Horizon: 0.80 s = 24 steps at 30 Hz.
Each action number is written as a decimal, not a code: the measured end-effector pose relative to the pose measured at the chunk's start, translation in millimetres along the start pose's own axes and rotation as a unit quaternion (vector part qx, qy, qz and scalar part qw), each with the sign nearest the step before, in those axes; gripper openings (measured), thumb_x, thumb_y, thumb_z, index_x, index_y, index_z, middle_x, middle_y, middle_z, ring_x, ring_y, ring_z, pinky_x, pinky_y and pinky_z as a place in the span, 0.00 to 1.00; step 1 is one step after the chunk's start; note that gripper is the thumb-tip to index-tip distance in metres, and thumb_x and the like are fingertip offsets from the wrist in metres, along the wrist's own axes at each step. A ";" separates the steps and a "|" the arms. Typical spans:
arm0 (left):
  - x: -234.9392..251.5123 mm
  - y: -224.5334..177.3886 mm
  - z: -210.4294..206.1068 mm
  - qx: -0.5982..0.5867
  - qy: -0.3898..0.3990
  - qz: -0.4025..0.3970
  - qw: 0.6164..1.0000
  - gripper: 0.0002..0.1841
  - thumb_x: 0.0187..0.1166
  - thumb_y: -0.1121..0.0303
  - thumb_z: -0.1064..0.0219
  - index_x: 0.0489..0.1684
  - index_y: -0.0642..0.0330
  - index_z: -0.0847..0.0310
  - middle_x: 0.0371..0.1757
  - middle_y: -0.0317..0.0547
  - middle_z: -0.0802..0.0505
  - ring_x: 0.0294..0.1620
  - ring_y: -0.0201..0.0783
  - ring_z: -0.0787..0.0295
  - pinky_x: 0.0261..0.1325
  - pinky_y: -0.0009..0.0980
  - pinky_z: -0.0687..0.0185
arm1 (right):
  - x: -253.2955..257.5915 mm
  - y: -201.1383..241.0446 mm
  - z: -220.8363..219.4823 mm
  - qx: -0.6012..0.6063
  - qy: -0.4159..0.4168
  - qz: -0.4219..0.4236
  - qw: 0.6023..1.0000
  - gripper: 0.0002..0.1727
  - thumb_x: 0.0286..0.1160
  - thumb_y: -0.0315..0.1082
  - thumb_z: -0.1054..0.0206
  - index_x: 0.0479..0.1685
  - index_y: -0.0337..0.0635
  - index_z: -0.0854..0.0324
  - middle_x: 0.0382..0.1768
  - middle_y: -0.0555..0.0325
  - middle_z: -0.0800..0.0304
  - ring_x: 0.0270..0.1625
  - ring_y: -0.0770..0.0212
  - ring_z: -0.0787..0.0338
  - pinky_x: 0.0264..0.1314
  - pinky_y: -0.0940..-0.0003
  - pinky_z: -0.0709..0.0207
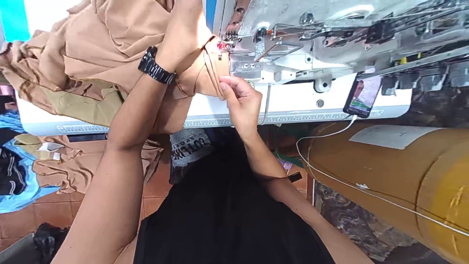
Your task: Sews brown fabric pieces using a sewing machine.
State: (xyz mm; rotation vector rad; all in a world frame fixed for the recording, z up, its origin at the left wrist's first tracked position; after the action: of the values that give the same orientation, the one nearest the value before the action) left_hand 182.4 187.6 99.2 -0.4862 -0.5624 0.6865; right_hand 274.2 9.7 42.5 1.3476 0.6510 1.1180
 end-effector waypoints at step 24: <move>-64.4 -49.5 59.4 0.197 -0.105 -0.337 0.915 0.08 0.89 0.75 0.43 0.47 0.68 0.18 0.42 0.66 0.08 0.40 0.62 0.07 0.35 0.53 0.17 | 66.8 26.2 15.4 -0.135 0.328 0.244 0.903 0.12 0.81 0.35 0.32 0.37 0.36 0.08 0.45 0.49 0.05 0.59 0.57 0.08 0.71 0.59 0.20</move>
State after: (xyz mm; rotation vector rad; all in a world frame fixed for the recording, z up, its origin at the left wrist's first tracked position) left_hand 126.4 122.7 152.0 0.1741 -0.7204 0.1712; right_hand 306.9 59.6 85.3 0.8919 0.6087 2.0365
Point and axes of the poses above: each hand's wrist, its own x-axis towards the middle knuckle, its own z-axis out of the back of the hand, y = z × x, the point moved 5 cm from there along x, towards the middle knuckle
